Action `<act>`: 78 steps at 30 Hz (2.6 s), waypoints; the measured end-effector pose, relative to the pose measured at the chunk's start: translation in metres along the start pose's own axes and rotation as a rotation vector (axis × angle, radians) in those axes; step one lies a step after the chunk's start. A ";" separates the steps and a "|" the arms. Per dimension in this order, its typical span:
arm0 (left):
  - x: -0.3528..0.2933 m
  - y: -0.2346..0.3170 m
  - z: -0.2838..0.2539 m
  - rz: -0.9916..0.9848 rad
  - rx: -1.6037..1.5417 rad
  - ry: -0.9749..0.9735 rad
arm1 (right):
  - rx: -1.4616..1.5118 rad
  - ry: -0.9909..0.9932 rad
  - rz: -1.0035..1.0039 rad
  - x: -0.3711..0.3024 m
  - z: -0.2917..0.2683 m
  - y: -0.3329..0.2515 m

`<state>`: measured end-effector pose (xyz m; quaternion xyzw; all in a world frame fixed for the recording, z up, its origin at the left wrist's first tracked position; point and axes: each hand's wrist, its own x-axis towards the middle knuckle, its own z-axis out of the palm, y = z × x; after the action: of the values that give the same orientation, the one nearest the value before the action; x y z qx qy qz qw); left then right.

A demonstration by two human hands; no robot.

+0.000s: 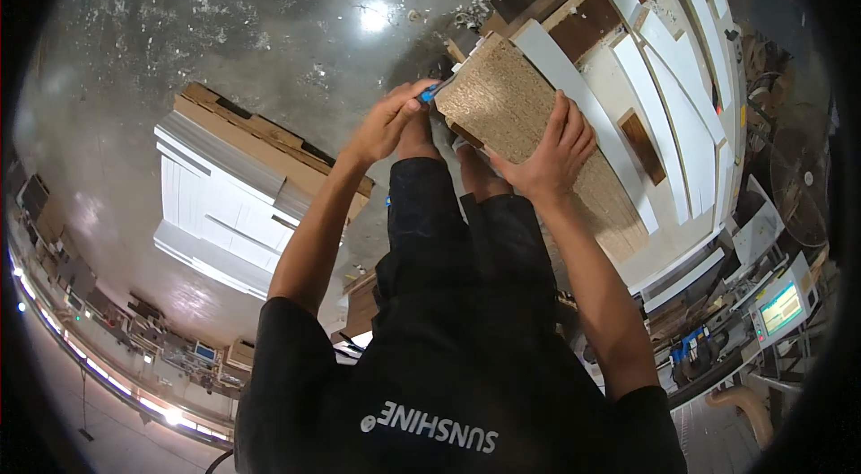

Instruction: The person measures wooden boards using a square, trims the edges using a utility knife, and aligns and fits white edging panels onto the boards by hand.

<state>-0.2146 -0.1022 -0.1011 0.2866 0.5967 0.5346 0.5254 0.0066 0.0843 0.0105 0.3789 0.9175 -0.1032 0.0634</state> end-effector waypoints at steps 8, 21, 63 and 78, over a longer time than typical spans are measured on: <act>0.041 0.007 0.003 0.053 0.066 0.017 | 0.038 0.025 -0.038 0.003 -0.003 0.000; 0.044 0.008 0.001 0.047 0.094 0.003 | 0.010 0.016 -0.025 0.001 -0.007 -0.005; 0.145 0.170 0.220 0.777 1.310 -0.512 | 0.216 0.049 0.270 -0.168 -0.013 0.152; 0.067 0.131 0.212 0.466 1.659 -0.540 | 0.343 0.365 0.312 -0.290 -0.039 0.293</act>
<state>-0.0646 0.0640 0.0272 0.8028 0.5738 -0.0602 0.1503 0.4172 0.0987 0.0629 0.5328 0.8136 -0.1759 -0.1527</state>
